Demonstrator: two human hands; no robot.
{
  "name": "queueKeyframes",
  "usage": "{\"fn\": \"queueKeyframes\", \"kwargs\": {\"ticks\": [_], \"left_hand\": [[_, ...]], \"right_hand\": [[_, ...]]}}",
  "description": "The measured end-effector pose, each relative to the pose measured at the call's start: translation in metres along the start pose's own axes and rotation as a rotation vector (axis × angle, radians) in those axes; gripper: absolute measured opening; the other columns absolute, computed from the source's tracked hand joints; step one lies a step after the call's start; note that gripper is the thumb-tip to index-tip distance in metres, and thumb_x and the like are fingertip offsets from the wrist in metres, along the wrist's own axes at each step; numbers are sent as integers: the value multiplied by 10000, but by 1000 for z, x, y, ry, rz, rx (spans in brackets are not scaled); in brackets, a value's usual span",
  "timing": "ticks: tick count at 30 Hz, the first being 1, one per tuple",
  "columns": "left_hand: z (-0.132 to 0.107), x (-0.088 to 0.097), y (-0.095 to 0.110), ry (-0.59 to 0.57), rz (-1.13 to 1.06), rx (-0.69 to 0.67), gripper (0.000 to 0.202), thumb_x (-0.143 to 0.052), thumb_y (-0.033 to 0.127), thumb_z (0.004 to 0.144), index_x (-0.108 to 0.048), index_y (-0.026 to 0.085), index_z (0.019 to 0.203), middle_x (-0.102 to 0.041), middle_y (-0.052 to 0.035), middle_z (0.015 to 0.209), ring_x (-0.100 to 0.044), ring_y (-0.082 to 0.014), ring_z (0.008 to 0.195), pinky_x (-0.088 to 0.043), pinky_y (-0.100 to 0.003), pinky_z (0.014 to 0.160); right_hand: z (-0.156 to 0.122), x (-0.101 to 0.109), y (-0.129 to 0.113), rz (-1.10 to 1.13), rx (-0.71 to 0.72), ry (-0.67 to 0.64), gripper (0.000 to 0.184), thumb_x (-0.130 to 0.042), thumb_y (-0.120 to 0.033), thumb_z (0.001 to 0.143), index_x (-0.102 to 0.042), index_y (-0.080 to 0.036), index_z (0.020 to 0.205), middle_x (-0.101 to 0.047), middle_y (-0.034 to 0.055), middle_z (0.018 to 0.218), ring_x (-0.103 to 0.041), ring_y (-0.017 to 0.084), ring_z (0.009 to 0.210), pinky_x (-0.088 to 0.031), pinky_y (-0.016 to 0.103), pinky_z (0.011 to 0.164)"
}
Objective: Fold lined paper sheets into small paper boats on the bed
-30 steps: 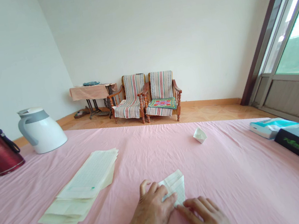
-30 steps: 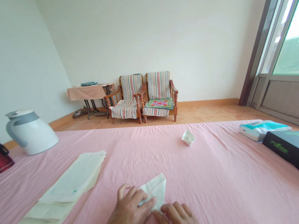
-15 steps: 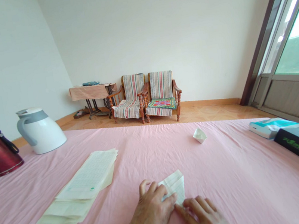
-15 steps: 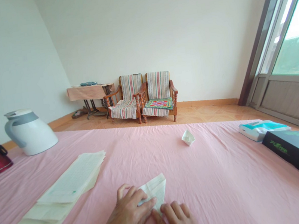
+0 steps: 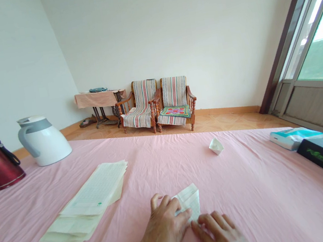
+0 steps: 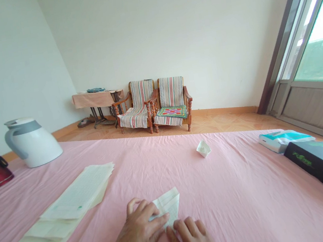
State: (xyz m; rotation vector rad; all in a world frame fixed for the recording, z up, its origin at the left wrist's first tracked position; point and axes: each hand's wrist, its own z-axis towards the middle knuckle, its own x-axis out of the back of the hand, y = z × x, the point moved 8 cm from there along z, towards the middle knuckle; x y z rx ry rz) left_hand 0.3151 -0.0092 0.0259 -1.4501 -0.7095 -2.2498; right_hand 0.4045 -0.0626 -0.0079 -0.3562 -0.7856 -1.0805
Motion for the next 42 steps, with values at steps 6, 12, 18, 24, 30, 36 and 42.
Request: {"fn": "queueKeyframes", "kwargs": {"ticks": [6,12,18,24,30,36,42], "left_hand": [[2,-1,-3,-45,-9,52,85,-559,208,923,-631,239,890,-587,11,890,-492,-183,896,-248,-394,858],[2,1,-3,-50,-52,68,64,-609,169,881,-633,226,862,-586,16,892,-490,-182,914,-253,-392,862],[3,1,-2,-22,-48,58,111,-576,168,902,-643,211,825,-573,1,864,-494,-180,892,-264,-395,853],[1,0,1,27,-39,46,118,-575,152,908,-652,224,857,-556,-2,928,-484,-185,960,-247,-380,851],[1,-4,4,24,10,-4,151,-526,201,951,-636,214,848,-542,4,915,-462,-186,947,-228,-381,857],[1,-2,3,42,46,-89,154,-505,183,959,-632,222,882,-554,17,866,-470,-161,882,-217,-398,897],[4,-2,-4,15,42,-131,156,-527,156,934,-655,241,905,-565,13,816,-487,-158,839,-224,-405,897]], "right_hand": [[1,-4,-2,4,28,-28,284,-530,-138,660,-621,-194,923,-646,33,795,-541,195,627,-370,315,552],[3,7,-2,134,17,48,133,-504,-112,750,-600,-201,769,-613,20,708,-537,169,602,-380,294,572],[4,-6,45,478,-437,-115,171,-425,-127,824,-541,-211,732,-581,15,685,-573,155,639,-420,250,570],[16,-38,87,511,-668,-193,175,-453,-114,753,-533,-187,889,-606,18,795,-589,146,650,-432,245,595],[30,-61,98,486,-708,-217,266,-534,-105,680,-574,-164,936,-581,5,737,-583,161,681,-408,248,625],[29,-62,101,535,-738,-302,136,-520,-71,673,-571,-189,717,-548,-34,577,-524,125,542,-321,203,500],[16,-45,96,523,-741,-308,130,-500,-89,702,-527,-201,641,-526,-31,575,-509,130,554,-315,210,500]]}}
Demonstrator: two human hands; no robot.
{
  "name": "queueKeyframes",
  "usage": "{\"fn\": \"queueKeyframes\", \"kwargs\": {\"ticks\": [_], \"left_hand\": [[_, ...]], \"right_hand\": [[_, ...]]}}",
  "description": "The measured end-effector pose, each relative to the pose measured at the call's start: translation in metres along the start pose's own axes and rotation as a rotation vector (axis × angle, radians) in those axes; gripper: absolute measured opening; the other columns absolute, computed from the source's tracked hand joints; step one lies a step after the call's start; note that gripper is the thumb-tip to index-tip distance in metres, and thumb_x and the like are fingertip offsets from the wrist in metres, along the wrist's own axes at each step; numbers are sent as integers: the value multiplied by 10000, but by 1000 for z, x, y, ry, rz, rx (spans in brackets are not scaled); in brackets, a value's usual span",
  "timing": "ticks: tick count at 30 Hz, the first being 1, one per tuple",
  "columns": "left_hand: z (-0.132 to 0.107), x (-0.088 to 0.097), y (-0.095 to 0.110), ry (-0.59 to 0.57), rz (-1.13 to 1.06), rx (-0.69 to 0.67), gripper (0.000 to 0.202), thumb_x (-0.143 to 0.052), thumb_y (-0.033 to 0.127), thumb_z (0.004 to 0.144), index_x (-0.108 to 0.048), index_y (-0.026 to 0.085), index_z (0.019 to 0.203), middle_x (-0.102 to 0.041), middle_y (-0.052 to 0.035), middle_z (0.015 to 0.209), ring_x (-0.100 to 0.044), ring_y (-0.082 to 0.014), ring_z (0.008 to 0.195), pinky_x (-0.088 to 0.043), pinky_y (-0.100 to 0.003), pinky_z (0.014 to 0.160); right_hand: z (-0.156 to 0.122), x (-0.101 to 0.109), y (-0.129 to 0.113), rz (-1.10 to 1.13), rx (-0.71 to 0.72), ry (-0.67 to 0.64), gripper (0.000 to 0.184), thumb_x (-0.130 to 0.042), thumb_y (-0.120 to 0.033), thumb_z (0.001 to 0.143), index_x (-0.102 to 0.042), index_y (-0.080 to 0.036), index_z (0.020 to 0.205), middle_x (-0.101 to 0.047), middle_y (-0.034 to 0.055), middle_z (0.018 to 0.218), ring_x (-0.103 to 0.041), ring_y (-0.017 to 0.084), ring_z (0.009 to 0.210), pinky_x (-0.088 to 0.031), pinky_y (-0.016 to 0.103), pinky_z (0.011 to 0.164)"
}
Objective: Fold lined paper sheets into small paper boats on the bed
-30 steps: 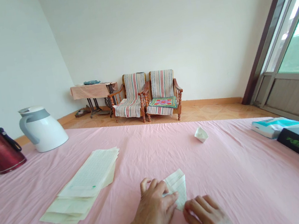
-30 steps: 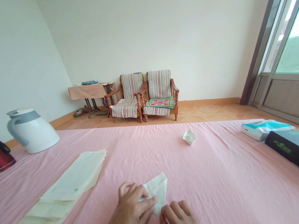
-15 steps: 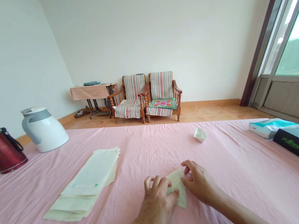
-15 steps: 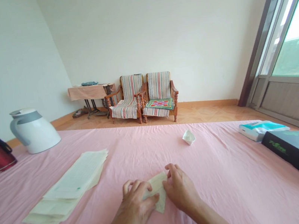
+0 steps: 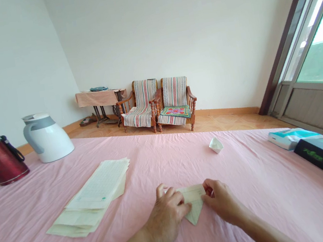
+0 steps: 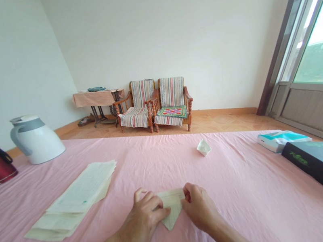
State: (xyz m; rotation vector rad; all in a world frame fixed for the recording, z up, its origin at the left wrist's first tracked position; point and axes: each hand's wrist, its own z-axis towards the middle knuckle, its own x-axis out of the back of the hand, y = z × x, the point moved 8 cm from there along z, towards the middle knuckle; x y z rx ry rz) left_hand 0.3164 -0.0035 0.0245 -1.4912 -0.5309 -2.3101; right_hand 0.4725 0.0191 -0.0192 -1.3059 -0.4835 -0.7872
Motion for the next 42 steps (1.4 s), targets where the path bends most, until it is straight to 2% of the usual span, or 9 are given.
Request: {"fn": "queueKeyframes", "kwargs": {"ticks": [6,10,15,20,25,30,35,40,42], "left_hand": [[-1,-2,3,-14,1,-7,167,-488,149,952,-634,227,926,-574,6,825,-501,-167,849,-221,-415,909],[-4,-3,8,-35,21,21,156,-458,137,960,-599,202,943,-589,-2,858,-513,-176,850,-212,-435,928],[-6,0,12,-67,11,44,95,-508,185,944,-580,207,1003,-603,-1,895,-529,-191,876,-195,-450,953],[-11,-3,11,-33,-13,44,81,-504,178,947,-582,204,948,-611,14,877,-545,-172,862,-204,-423,963],[-17,-10,10,75,-19,-24,127,-484,196,962,-570,186,870,-612,17,855,-550,-161,846,-207,-430,962],[-17,-7,12,75,-22,-18,141,-467,179,957,-573,188,865,-614,11,858,-554,-169,870,-231,-433,961],[-15,1,15,62,31,37,113,-483,159,924,-591,191,922,-640,-15,928,-579,-191,929,-283,-432,958],[-26,-7,16,244,133,-86,243,-357,175,961,-596,168,1005,-671,-75,1011,-599,-213,1010,-240,-488,1028],[-31,-17,12,252,163,-94,275,-331,183,962,-605,170,981,-665,-96,1055,-590,-228,1049,-191,-529,1062]], "right_hand": [[-16,12,-16,43,85,63,162,-456,-109,784,-569,-205,850,-579,-1,761,-539,129,598,-385,236,572],[-33,4,-44,281,291,-30,235,-416,-86,820,-608,-222,835,-612,7,798,-587,142,721,-431,237,646],[-42,-2,-48,330,344,-22,296,-396,-35,796,-627,-208,859,-617,31,823,-591,163,800,-454,266,715],[-45,-3,-53,282,437,-26,383,-381,2,736,-658,-207,897,-598,47,853,-570,174,824,-453,280,727],[-45,-8,-57,162,448,-92,309,-418,-10,738,-650,-195,824,-579,57,844,-540,187,809,-433,288,697],[-47,-14,-60,33,470,-100,307,-412,-24,776,-644,-212,848,-596,50,858,-515,193,785,-415,300,688],[-49,-21,-51,-46,503,-35,394,-437,-9,713,-621,-251,965,-621,34,941,-523,205,817,-415,308,706],[-48,-23,-46,-119,528,-64,398,-491,-67,784,-594,-312,1081,-623,17,1010,-545,202,847,-427,299,723],[-47,-23,-47,-166,534,-75,376,-505,-99,817,-588,-321,1109,-623,23,1023,-551,204,844,-432,299,717]]}}
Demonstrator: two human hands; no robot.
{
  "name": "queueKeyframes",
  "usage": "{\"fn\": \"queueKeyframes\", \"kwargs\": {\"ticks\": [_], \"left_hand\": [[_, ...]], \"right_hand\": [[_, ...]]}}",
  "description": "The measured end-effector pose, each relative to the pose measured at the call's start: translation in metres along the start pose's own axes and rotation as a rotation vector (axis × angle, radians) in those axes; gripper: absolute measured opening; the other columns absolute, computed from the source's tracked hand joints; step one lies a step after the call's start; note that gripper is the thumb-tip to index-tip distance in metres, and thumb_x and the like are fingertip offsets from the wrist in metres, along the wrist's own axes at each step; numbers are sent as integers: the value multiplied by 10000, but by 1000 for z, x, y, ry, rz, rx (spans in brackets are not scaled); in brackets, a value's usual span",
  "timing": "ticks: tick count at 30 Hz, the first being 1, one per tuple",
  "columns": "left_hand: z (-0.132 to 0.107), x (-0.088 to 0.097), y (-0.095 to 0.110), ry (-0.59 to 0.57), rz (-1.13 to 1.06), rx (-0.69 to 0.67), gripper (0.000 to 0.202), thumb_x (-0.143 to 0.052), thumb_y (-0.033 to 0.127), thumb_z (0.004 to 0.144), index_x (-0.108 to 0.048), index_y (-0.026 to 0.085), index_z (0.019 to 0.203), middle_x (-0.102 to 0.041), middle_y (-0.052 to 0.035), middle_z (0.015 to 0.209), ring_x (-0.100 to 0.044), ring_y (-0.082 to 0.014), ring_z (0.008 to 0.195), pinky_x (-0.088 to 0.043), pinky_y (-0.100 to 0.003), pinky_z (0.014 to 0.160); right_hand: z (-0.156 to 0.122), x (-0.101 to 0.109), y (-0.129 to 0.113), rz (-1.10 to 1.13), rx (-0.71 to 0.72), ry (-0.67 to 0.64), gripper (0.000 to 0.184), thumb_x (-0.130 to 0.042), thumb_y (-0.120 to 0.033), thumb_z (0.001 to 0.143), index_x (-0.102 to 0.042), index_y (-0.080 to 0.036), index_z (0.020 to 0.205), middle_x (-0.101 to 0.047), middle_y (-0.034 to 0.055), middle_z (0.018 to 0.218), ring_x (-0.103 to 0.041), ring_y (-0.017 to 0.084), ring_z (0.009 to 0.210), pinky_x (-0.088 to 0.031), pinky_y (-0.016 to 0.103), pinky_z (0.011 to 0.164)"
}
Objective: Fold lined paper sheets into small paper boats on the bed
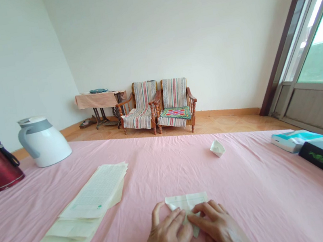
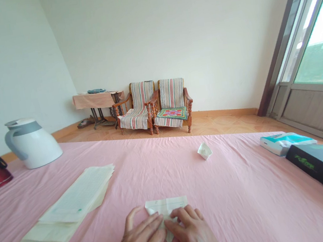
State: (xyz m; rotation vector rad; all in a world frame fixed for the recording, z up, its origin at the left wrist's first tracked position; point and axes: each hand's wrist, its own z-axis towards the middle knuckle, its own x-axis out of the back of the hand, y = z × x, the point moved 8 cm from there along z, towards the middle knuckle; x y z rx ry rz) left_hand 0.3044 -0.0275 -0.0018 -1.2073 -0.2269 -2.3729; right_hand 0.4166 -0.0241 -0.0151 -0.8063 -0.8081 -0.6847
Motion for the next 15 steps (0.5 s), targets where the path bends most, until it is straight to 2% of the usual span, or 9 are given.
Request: {"fn": "queueKeyframes", "kwargs": {"ticks": [3,5,8,11,15], "left_hand": [[-7,-9,1,-34,4,-22,276,-341,220,963,-611,189,1008,-655,-91,1084,-568,-238,1095,-128,-558,1085],[-7,-8,2,-32,2,-28,271,-355,239,963,-605,196,1057,-650,-84,1086,-561,-233,1097,-122,-548,1090],[-2,-4,2,-32,-29,-7,247,-382,223,952,-601,199,1063,-650,-65,1012,-584,-210,1008,-177,-526,1075],[2,-1,3,-67,-100,3,228,-392,201,941,-599,202,1036,-629,-35,897,-583,-183,883,-221,-516,1047],[5,3,3,-104,-142,-2,241,-406,213,943,-564,209,1126,-619,-28,916,-562,-181,877,-269,-482,1002]], "right_hand": [[2,-3,-1,-36,-14,-24,405,-522,-104,820,-572,-328,1154,-622,27,1015,-550,207,834,-435,300,705],[3,-5,0,-37,-48,-19,401,-536,-88,795,-588,-326,1114,-617,20,998,-542,208,831,-431,305,709],[3,-6,0,-43,-88,-3,340,-525,-91,800,-606,-315,1043,-609,15,994,-531,211,835,-421,316,713],[3,-7,-1,-59,-88,-20,325,-497,-103,829,-594,-309,1061,-603,19,1013,-522,216,852,-416,323,718],[3,-8,0,-54,-82,-39,327,-487,-93,827,-596,-297,1057,-593,25,1004,-512,212,851,-418,319,727]]}}
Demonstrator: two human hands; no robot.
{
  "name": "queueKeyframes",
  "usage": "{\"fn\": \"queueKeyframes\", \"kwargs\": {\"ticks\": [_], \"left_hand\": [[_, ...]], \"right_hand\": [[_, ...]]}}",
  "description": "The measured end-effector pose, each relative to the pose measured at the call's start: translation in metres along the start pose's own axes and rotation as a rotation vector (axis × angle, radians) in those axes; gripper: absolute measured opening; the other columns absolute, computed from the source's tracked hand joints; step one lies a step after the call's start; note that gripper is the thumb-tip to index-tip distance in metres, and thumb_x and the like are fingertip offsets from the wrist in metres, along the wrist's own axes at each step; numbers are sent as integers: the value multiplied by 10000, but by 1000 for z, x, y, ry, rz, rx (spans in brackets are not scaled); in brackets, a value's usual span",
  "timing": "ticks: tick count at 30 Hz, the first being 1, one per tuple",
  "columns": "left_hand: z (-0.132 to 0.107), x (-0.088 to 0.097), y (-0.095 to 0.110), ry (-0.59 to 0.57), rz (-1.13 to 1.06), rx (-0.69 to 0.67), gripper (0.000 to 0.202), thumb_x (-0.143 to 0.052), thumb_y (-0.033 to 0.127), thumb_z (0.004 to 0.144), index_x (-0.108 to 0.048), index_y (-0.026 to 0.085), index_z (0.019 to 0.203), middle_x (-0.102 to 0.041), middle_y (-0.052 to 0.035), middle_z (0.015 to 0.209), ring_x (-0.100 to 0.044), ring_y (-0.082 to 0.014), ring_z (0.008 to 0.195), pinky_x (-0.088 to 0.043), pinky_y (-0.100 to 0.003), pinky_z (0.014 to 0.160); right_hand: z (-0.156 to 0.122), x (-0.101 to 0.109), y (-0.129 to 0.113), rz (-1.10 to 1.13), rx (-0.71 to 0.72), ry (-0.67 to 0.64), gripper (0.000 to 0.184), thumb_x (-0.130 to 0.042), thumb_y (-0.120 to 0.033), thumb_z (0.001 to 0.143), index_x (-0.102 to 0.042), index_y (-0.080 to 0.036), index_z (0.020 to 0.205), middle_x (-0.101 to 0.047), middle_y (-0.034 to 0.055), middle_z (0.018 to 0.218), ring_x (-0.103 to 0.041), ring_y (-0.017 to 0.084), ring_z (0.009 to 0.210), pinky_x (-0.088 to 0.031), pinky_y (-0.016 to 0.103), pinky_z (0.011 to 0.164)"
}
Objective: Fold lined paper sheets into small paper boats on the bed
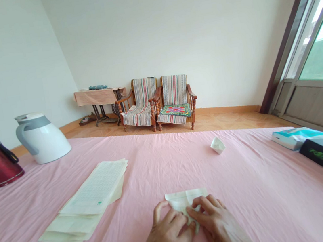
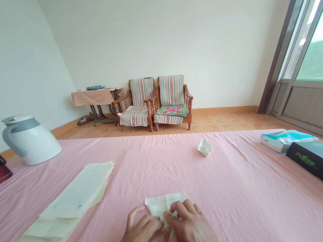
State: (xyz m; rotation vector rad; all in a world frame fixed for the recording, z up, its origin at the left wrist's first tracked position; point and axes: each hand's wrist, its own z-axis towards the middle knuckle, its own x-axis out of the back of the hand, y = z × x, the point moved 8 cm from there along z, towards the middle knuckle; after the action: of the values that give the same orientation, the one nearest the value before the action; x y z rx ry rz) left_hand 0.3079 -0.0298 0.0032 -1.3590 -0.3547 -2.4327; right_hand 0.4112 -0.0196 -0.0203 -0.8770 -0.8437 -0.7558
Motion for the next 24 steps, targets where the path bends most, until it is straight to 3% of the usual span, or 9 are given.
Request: {"fn": "queueKeyframes", "kwargs": {"ticks": [7,11,16,19,24], "left_hand": [[0,-2,0,-22,25,-1,219,-440,243,939,-572,222,1112,-607,-31,919,-539,-190,876,-277,-478,991],[-6,-5,2,7,55,-16,245,-464,259,923,-568,218,1140,-599,-43,933,-532,-210,919,-313,-456,973],[-10,-5,5,-130,91,13,366,-476,223,912,-481,216,1278,-598,-64,1111,-478,-247,1099,-308,-437,964],[-10,-2,5,-157,96,31,414,-516,244,900,-449,240,1310,-605,-43,1115,-487,-233,1077,-332,-383,915],[-13,-7,2,-67,158,15,397,-511,351,925,-460,265,1309,-618,-21,1009,-527,-206,931,-331,-360,852]], "right_hand": [[7,1,-2,-37,-22,-34,389,-473,-58,804,-593,-265,1112,-588,50,1014,-513,215,875,-426,331,764],[11,5,0,61,-50,-38,377,-429,-39,789,-606,-221,1067,-565,73,998,-521,212,861,-447,325,734],[8,19,-8,209,49,81,425,-385,-35,792,-593,-220,1113,-558,76,1004,-523,205,880,-441,340,760],[12,22,-20,255,114,-10,358,-421,-62,837,-639,-260,1041,-584,37,950,-523,186,863,-425,317,767],[25,27,-26,287,100,-174,316,-479,-29,838,-689,-261,882,-579,1,893,-531,151,847,-404,274,777]]}}
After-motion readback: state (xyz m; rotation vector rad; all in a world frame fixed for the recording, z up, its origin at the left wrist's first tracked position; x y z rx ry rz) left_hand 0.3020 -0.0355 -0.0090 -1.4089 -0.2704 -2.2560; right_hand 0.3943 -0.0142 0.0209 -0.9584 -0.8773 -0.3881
